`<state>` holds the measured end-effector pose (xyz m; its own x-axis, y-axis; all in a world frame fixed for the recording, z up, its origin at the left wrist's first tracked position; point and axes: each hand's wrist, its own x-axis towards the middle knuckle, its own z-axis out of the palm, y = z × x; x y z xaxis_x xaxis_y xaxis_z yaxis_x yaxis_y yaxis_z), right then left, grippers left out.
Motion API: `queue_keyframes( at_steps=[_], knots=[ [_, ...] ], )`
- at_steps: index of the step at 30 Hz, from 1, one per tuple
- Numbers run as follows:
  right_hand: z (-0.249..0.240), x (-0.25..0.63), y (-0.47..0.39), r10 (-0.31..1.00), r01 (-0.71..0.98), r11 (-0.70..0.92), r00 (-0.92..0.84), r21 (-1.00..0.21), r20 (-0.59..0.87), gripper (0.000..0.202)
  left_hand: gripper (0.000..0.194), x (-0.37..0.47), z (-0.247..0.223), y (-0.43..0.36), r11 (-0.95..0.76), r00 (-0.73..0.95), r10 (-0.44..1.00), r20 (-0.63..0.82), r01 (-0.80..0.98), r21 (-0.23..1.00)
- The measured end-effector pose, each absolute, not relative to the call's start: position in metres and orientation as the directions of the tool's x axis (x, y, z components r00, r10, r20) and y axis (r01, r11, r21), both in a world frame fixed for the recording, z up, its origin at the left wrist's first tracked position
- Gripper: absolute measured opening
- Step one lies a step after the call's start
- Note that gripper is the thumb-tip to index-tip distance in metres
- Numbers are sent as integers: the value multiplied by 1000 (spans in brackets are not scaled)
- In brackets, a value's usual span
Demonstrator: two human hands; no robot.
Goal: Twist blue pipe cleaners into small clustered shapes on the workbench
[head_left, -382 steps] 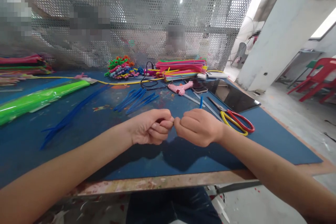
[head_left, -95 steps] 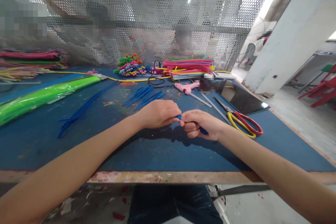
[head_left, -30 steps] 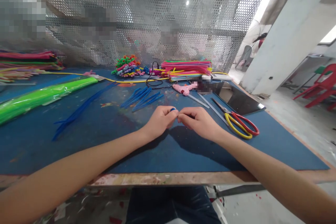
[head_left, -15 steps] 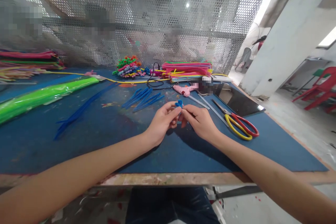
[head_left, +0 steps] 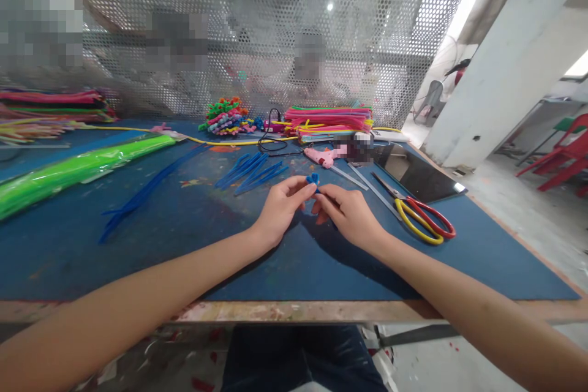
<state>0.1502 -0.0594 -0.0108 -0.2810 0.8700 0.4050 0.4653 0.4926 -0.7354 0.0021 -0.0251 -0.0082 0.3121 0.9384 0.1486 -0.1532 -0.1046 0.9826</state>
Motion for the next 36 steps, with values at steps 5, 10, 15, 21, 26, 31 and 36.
queue_keyframes(
  at_steps=[5, 10, 15, 21, 26, 31, 36],
  knots=[
    [-10, 150, -57, 866, 448, 497, -309, -743, 393, 19, 16, 0, -10, -24, -181, 272, 940, 208, -122, 976],
    [-11, 148, -54, 870, 433, 482, -334, -762, 361, 22, 20, 0, -11, -22, -142, 231, 956, 180, -171, 975],
    [-13, 147, -53, 885, 435, 450, -336, -780, 323, 25, 23, 0, -12, -20, -87, 220, 966, 134, -207, 974],
    [-11, 157, -45, 900, 541, 424, -166, -726, 402, 26, 24, -2, -6, -12, -68, 249, 962, 111, -174, 982],
    [-11, 171, -36, 721, 580, 654, -286, -484, 631, 25, 22, -4, -5, -9, -104, 310, 943, 123, -79, 991],
    [-13, 174, -33, 634, 699, 667, -351, -258, 689, 21, 23, -3, -7, -10, -107, 347, 930, 117, -49, 993],
    [-12, 172, -37, 641, 732, 638, -331, -240, 692, 22, 21, -3, -7, -10, -70, 340, 936, 91, -76, 995]
  ],
)
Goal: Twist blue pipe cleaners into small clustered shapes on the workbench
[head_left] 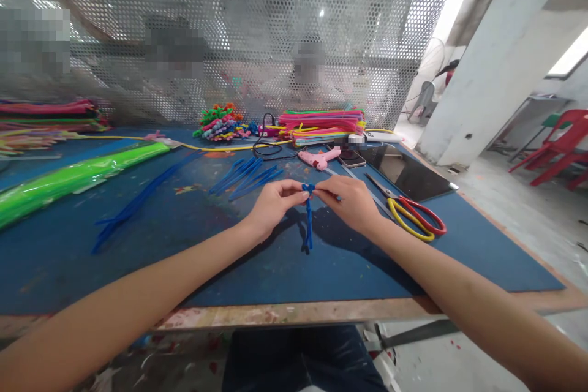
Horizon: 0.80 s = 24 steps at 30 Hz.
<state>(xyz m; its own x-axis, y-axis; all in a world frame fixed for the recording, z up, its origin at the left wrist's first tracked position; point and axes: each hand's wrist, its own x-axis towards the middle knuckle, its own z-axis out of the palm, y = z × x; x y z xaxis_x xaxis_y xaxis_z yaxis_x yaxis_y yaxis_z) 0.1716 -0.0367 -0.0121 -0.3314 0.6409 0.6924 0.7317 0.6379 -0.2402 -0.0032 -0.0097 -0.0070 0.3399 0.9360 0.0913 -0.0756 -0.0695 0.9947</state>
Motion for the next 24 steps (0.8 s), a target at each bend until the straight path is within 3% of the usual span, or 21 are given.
queue_keyframes(
  at_steps=[7, 13, 15, 19, 21, 24],
  knots=[
    [-14, 171, -37, 584, 695, 674, -292, -251, 757, 18, 22, -5, -11, -9, -68, 385, 919, 83, -52, 996],
    [-14, 171, -37, 598, 693, 676, -320, -249, 734, 18, 27, -3, -12, -8, -17, 308, 949, 62, -145, 989],
    [-12, 170, -38, 664, 664, 655, -279, -360, 694, 18, 28, -3, -11, -8, -16, 307, 950, 63, -153, 988],
    [-8, 170, -35, 850, 459, 501, -103, -734, 516, 19, 27, -4, -8, -6, -74, 373, 922, 100, -84, 994],
    [-7, 172, -32, 903, 369, 425, -107, -826, 417, 22, 31, -6, -8, -5, -104, 396, 912, 109, -34, 994],
    [-6, 176, -28, 933, 342, 357, -183, -869, 311, 22, 38, -8, -8, -4, -171, 442, 887, 134, 45, 984]
  ],
)
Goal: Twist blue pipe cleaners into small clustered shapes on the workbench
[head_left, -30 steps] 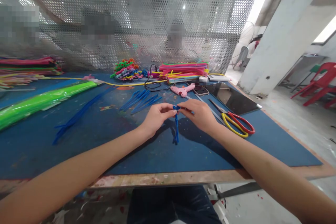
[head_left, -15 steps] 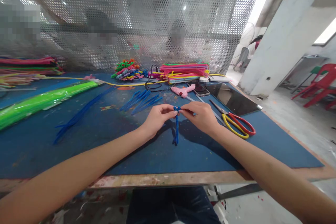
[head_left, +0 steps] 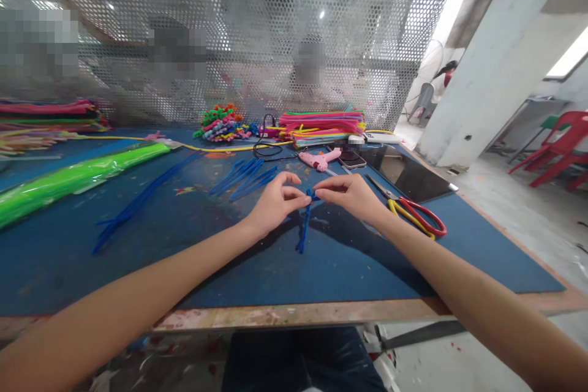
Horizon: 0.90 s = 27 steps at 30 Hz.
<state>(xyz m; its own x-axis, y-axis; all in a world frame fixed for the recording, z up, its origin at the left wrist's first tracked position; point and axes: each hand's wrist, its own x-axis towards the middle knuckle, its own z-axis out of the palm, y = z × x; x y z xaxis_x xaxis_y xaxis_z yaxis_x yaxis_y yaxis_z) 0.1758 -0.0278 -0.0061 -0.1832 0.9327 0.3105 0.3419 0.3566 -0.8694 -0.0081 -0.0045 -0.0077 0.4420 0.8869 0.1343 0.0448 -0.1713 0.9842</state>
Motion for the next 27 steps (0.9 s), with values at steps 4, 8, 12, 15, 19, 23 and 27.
queue_keyframes(
  at_steps=[4, 8, 12, 15, 19, 23, 27],
  knots=[
    [-6, 177, -28, 940, 362, 321, -238, -875, 246, 20, 39, -11, -9, -5, -355, 518, 820, 245, 123, 927],
    [-6, 176, -29, 937, 386, 326, -255, -863, 240, 19, 38, -12, -9, -5, -432, 550, 788, 277, 174, 885],
    [-3, 178, -29, 908, 370, 377, -329, -849, 260, 19, 38, -12, -8, -8, -473, 573, 774, 268, 241, 848],
    [0, 182, -29, 851, 431, 492, -421, -756, 313, 15, 36, -13, -5, -11, -537, 599, 752, 274, 317, 782],
    [0, 188, -29, 675, 517, 737, -591, -435, 442, 15, 32, -17, 1, -12, -619, 691, 680, 244, 363, 696],
    [-3, 190, -28, 505, 471, 860, -727, -197, 466, 19, 25, -22, 8, -10, -695, 799, 571, 191, 345, 631],
    [-6, 190, -29, 462, 440, 883, -753, -163, 468, 22, 27, -23, 10, -9, -691, 808, 561, 181, 336, 640]
  ],
)
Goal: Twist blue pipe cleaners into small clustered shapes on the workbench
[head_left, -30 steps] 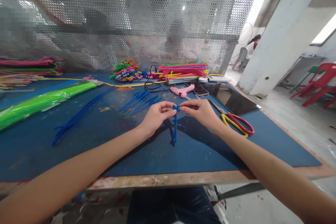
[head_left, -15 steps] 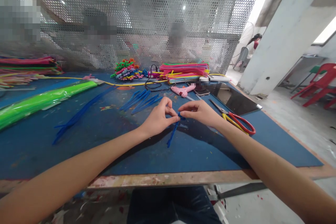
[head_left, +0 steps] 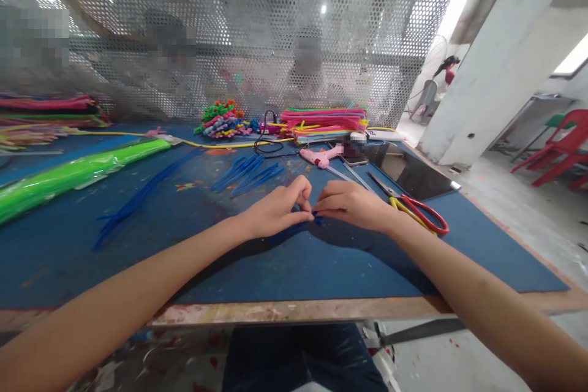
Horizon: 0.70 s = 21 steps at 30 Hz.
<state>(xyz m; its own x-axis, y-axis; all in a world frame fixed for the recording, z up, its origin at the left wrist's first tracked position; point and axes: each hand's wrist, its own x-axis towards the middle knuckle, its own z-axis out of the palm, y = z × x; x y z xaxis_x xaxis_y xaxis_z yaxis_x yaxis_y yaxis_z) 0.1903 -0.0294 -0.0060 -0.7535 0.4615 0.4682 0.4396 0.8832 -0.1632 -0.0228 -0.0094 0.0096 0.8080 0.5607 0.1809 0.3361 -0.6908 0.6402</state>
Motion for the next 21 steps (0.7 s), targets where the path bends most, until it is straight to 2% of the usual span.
queue_keyframes(
  at_steps=[4, 9, 18, 21],
  knots=[
    [-5, 188, -33, 502, 465, 862, -733, -201, 459, 21, 31, -22, 7, -8, -644, 779, 599, 182, 334, 688],
    [-6, 181, -37, 607, 525, 794, -668, -307, 429, 16, 30, -21, 3, -6, -643, 776, 600, 195, 324, 693],
    [-15, 174, -37, 661, 540, 750, -590, -383, 463, 13, 33, -21, 3, -6, -634, 752, 631, 187, 361, 684],
    [-15, 173, -36, 711, 542, 703, -513, -461, 481, 12, 33, -20, 0, -2, -536, 710, 684, 165, 337, 774]
  ],
)
